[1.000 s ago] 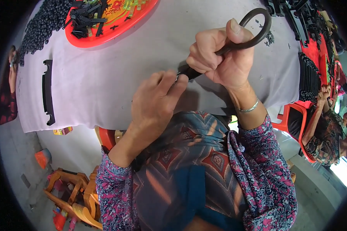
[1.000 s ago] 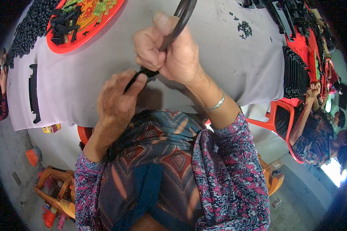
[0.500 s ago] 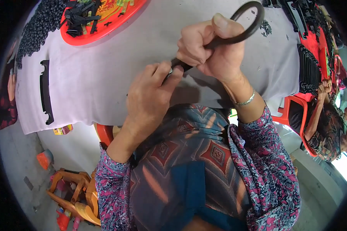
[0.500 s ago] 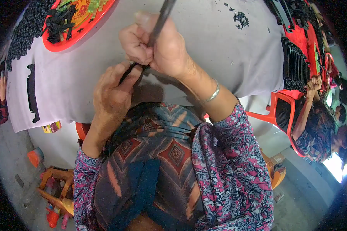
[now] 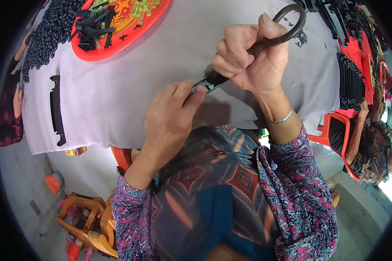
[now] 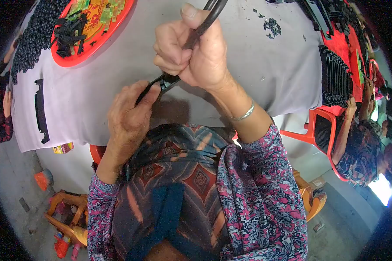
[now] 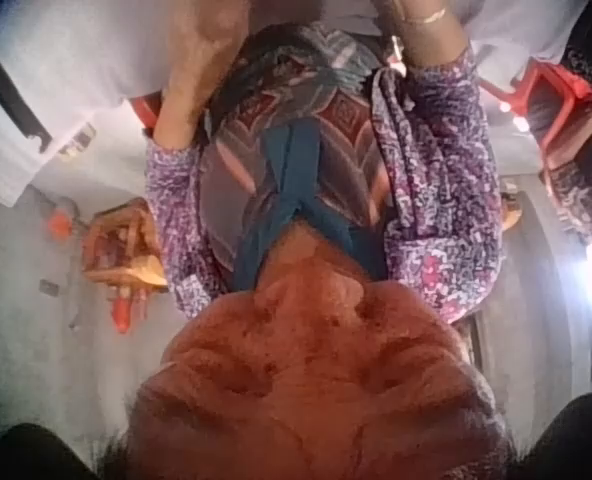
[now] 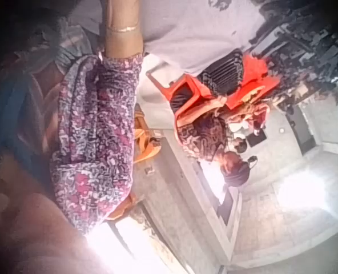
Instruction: The person assembles various plastic and rubber components into a plastic housing by hand, using a small lever tool for leverage to fit the parts together.
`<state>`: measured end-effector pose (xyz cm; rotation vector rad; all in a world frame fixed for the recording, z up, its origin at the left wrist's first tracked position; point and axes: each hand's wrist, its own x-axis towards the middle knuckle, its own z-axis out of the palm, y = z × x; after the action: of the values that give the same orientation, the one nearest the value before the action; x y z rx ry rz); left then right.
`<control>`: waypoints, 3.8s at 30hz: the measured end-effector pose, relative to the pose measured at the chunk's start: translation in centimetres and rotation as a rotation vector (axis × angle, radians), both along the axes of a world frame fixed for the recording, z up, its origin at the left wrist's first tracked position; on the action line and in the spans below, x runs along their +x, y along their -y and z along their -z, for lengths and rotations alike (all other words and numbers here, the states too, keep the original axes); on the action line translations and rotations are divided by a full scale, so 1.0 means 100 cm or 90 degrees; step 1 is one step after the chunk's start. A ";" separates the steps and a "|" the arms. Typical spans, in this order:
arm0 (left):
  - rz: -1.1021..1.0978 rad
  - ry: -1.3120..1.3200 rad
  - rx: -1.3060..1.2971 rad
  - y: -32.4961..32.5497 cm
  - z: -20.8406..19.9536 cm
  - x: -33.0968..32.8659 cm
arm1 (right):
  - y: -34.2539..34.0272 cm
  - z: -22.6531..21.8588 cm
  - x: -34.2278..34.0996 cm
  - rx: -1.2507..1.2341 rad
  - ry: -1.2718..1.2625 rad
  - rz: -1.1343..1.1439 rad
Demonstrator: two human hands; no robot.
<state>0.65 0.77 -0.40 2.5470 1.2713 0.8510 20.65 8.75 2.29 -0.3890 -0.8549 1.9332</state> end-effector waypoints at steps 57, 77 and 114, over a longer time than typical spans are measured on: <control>-0.030 0.045 0.038 0.000 0.008 -0.003 | 0.002 0.016 0.006 -0.040 -0.104 0.031; -0.067 0.033 -0.123 0.003 -0.011 -0.010 | -0.003 0.018 0.011 -0.037 -0.166 -0.017; -0.151 0.165 -0.204 0.010 -0.013 0.019 | -0.019 0.017 0.040 -0.021 -0.206 0.004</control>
<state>2.59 -0.22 0.88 1.9982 1.5028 0.9027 24.65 10.61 0.56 -0.0915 -0.6100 1.9383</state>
